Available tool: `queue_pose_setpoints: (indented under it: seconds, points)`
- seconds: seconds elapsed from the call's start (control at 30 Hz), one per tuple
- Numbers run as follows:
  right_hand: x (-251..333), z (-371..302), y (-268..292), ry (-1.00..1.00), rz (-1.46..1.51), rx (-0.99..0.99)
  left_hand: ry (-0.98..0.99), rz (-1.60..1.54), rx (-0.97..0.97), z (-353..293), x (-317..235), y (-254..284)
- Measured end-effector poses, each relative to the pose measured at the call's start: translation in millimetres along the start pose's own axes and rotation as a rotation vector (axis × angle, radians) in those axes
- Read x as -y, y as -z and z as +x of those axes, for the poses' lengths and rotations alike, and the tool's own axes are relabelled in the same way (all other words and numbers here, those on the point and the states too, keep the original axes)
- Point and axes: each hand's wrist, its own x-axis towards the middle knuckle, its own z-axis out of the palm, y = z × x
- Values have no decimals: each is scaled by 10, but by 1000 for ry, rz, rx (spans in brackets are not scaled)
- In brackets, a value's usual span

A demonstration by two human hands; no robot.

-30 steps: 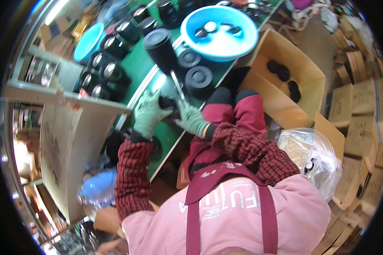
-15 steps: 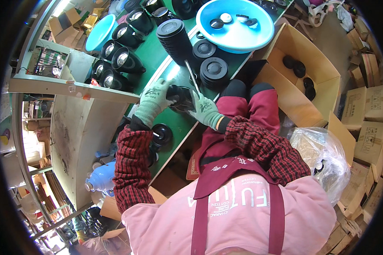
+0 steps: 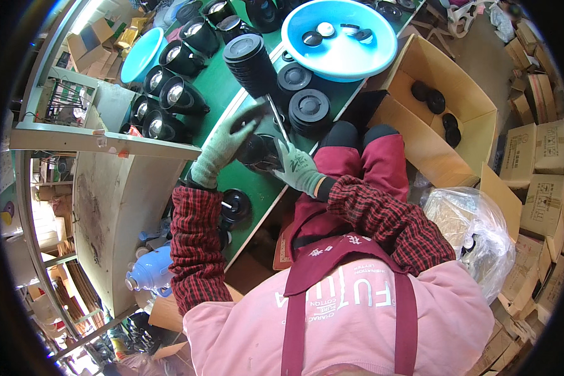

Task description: The person assembles black cylindrical kitchenware by inserting white circular inserts into the tops and securing black lids. They handle each unit one at a time, placing finished items into a cardboard box.

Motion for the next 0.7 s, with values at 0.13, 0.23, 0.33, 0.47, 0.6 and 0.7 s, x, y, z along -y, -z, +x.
queue_pose_setpoints:
  seconds: [0.13, 0.23, 0.33, 0.47, 0.6, 0.7]
  points:
    - [-56, 7, -66, -10, 8, -4, 111, 1114, -309, 61, -335, 3]
    - [-67, 7, -69, -16, 2, 15, 359, 1228, -5, -37, -363, -189]
    - [-89, 15, -76, -4, -8, 39, 301, 1287, 181, -95, -362, -349]
    - [-157, 11, -77, 33, -3, 15, 34, 1145, 153, -226, -220, -173]
    - [-107, 11, -8, 31, 6, 23, 72, 777, -7, -356, 92, -61]
    - [-75, 12, 42, 4, 21, 61, 77, 707, -169, -458, 210, -136]
